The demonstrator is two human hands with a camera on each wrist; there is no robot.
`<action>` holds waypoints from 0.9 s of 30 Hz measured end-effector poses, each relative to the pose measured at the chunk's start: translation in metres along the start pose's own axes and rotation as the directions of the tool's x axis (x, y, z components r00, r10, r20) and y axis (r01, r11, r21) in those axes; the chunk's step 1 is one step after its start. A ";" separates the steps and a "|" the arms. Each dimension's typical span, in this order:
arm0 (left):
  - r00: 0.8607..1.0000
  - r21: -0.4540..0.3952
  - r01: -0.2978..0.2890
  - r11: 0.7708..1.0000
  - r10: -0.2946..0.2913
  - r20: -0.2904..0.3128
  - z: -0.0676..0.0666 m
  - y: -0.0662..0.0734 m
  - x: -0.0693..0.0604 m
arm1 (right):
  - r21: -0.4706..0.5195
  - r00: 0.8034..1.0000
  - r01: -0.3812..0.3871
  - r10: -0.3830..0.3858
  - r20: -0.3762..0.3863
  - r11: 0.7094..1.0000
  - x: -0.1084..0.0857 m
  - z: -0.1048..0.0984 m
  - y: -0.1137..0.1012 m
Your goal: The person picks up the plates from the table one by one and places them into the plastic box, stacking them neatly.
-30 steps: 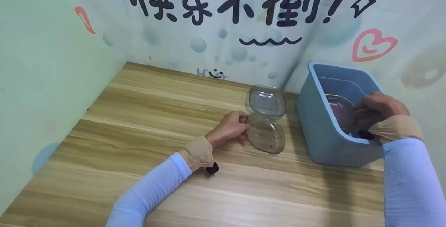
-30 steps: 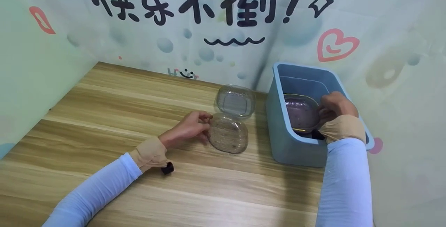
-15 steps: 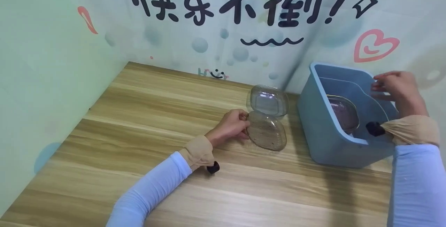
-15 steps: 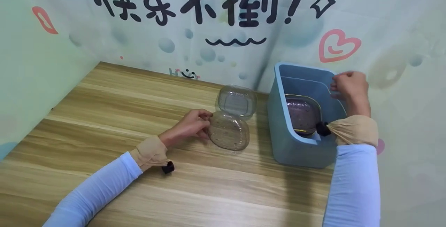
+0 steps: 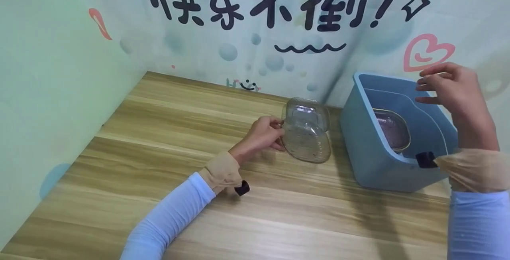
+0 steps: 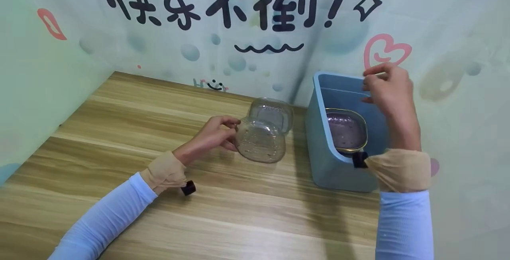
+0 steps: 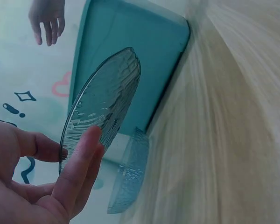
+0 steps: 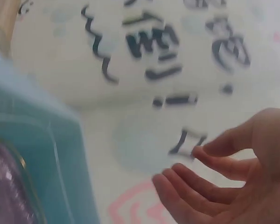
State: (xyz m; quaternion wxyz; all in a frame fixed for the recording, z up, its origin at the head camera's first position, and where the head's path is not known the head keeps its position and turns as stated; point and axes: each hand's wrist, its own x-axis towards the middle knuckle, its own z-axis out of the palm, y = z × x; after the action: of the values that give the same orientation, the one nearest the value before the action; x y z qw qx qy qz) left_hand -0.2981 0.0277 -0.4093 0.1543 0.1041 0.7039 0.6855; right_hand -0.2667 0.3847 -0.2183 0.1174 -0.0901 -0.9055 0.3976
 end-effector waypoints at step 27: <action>0.974 -0.033 -0.182 0.983 0.176 -0.140 -0.009 0.039 -0.033 | 0.137 0.911 0.188 -0.225 0.347 0.973 -0.063 0.140 -0.003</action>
State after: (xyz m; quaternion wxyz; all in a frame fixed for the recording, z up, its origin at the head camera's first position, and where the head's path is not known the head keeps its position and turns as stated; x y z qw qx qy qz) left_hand -0.2729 0.0090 -0.3680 0.0457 0.1162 0.6848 0.7180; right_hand -0.2467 0.2688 -0.3163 -0.0047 0.0864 -0.8948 0.4380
